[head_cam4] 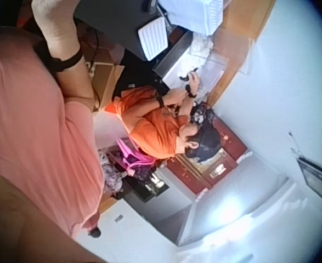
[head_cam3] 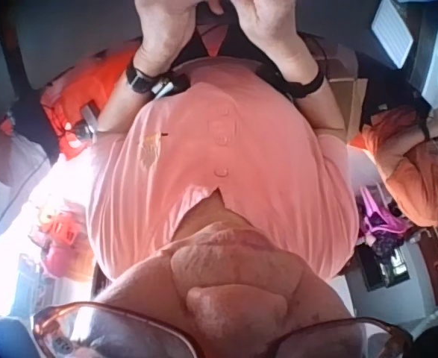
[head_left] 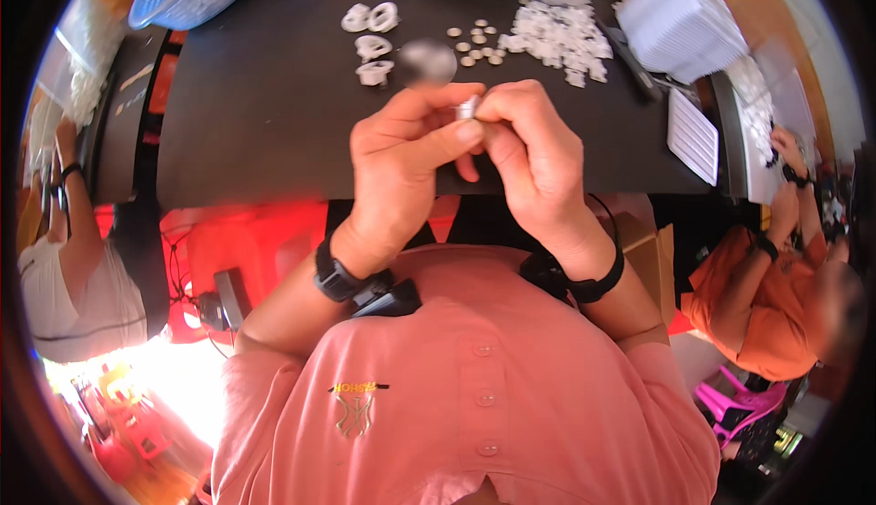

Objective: Assembling small white plastic components with internal pins or electronic parts.

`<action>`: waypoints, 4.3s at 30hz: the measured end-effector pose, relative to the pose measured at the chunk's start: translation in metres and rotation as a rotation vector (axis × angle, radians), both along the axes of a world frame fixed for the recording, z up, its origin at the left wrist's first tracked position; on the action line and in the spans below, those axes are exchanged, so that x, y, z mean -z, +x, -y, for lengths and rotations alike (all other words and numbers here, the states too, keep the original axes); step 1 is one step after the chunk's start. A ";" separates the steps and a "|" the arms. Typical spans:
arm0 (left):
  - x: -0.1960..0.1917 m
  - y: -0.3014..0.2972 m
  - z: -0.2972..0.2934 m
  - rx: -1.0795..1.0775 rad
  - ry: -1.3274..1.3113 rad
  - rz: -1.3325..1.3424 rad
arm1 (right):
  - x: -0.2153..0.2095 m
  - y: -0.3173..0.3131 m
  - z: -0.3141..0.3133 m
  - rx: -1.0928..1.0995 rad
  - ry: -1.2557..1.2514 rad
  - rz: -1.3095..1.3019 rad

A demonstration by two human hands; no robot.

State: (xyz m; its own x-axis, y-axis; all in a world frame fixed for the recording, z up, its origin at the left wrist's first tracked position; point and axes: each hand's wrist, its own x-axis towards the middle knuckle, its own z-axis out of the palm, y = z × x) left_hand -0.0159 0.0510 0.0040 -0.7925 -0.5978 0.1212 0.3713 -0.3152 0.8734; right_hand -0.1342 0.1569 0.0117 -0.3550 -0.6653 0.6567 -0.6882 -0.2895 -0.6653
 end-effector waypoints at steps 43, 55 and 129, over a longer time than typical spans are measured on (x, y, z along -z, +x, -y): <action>0.014 0.003 0.028 0.304 0.345 -0.276 | -0.018 -0.006 -0.034 0.122 0.087 0.062; 0.016 0.003 0.029 0.293 0.372 -0.246 | -0.019 0.015 0.019 -0.152 -0.055 0.666; -0.002 0.061 0.064 0.005 0.306 -0.117 | -0.090 -0.069 0.076 0.363 0.046 -0.687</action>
State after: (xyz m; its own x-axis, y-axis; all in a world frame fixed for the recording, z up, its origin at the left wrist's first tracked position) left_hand 0.0450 -0.0126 0.0059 -0.7869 -0.6165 0.0272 0.4614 -0.5586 0.6893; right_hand -0.2032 0.0812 0.1015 -0.0794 -0.6173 0.7827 -0.9968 0.0501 -0.0616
